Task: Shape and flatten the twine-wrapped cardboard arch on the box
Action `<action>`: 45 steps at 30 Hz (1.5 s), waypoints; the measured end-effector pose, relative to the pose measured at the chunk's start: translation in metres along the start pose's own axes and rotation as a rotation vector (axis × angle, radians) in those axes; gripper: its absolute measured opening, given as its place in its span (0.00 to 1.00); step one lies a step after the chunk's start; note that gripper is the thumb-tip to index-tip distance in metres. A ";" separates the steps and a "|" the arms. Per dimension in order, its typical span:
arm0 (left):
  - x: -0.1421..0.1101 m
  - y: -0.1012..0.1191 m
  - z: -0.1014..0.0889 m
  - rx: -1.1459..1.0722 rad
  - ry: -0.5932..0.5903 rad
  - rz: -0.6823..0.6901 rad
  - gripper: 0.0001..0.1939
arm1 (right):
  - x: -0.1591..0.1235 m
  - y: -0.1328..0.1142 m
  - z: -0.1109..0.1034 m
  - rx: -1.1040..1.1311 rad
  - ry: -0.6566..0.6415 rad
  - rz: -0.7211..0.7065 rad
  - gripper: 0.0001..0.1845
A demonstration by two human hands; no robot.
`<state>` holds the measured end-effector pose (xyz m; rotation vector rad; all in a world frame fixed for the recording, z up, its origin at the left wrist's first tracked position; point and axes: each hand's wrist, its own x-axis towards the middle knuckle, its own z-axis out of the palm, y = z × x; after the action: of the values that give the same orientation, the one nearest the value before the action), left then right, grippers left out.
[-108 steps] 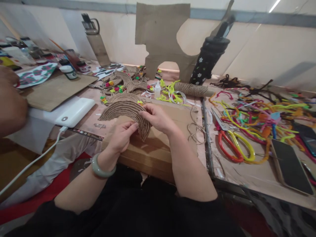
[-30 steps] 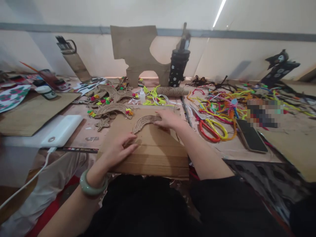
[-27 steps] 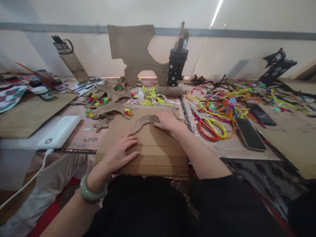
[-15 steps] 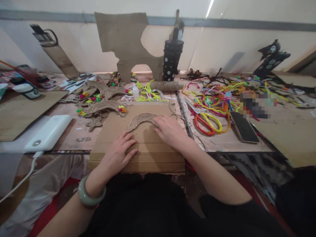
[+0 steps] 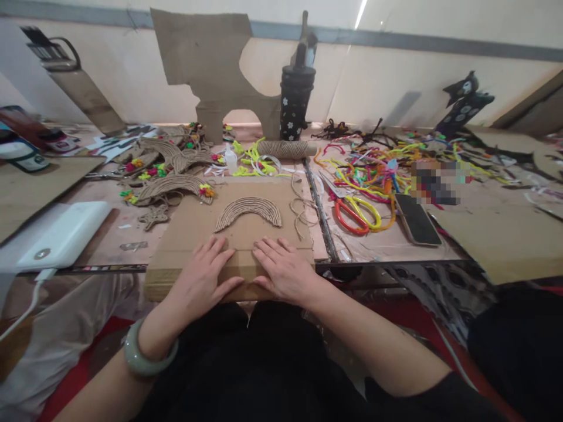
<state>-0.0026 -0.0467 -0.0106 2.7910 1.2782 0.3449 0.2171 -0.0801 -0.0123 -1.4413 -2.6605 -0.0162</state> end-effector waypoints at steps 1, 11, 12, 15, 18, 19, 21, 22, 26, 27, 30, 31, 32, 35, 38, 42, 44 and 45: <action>-0.003 0.000 -0.001 0.008 -0.010 0.016 0.30 | -0.002 0.000 0.000 0.002 -0.002 -0.003 0.31; -0.058 -0.036 -0.014 0.148 -0.073 0.014 0.34 | -0.033 -0.021 0.003 -0.032 -0.055 0.034 0.33; -0.060 -0.038 -0.015 0.149 -0.069 0.005 0.34 | -0.035 -0.021 0.002 -0.036 -0.061 0.035 0.33; -0.064 -0.036 -0.018 0.124 -0.056 0.019 0.32 | -0.039 -0.018 -0.005 -0.014 -0.086 0.009 0.34; -0.066 -0.029 -0.018 0.095 -0.053 0.042 0.33 | -0.045 -0.014 -0.013 0.009 -0.123 -0.019 0.36; -0.067 -0.027 -0.018 0.088 -0.051 0.043 0.33 | -0.047 -0.013 -0.014 0.010 -0.129 -0.019 0.37; -0.069 -0.025 -0.018 0.079 -0.046 0.038 0.31 | -0.050 -0.012 -0.015 0.010 -0.132 -0.012 0.37; -0.069 -0.025 -0.019 0.078 -0.045 0.038 0.29 | -0.051 -0.011 -0.015 0.012 -0.130 -0.008 0.37; -0.062 -0.030 -0.032 0.055 -0.094 0.084 0.31 | -0.051 -0.005 -0.014 0.047 -0.133 -0.021 0.37; -0.057 -0.031 -0.036 0.039 -0.104 0.085 0.33 | -0.050 -0.003 -0.014 0.054 -0.133 -0.026 0.37; -0.035 -0.028 -0.043 0.012 -0.048 0.009 0.32 | -0.050 -0.001 -0.013 0.048 -0.136 -0.025 0.38; -0.026 -0.026 -0.043 0.003 -0.024 -0.001 0.31 | -0.050 -0.001 -0.013 0.042 -0.140 -0.025 0.38; -0.017 -0.024 -0.041 -0.009 -0.014 0.007 0.31 | -0.050 -0.002 -0.014 0.037 -0.143 -0.026 0.38; 0.004 -0.020 -0.031 -0.006 -0.046 -0.028 0.33 | -0.050 -0.004 -0.020 0.053 -0.149 -0.033 0.35; 0.011 -0.020 -0.020 0.010 -0.094 -0.036 0.28 | -0.042 -0.003 -0.034 0.120 -0.145 -0.019 0.32; 0.008 -0.020 -0.013 0.019 -0.074 -0.045 0.27 | 0.009 0.004 -0.057 0.159 0.033 0.040 0.24; 0.007 -0.019 -0.013 0.016 -0.064 -0.064 0.27 | 0.052 0.010 -0.063 0.186 0.111 0.092 0.23; 0.007 -0.018 -0.013 0.013 -0.057 -0.076 0.27 | 0.075 0.014 -0.062 0.207 0.106 0.115 0.24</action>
<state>-0.0144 -0.0301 0.0006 2.7323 1.3742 0.2518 0.1948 -0.0139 0.0569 -1.4787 -2.4110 0.1814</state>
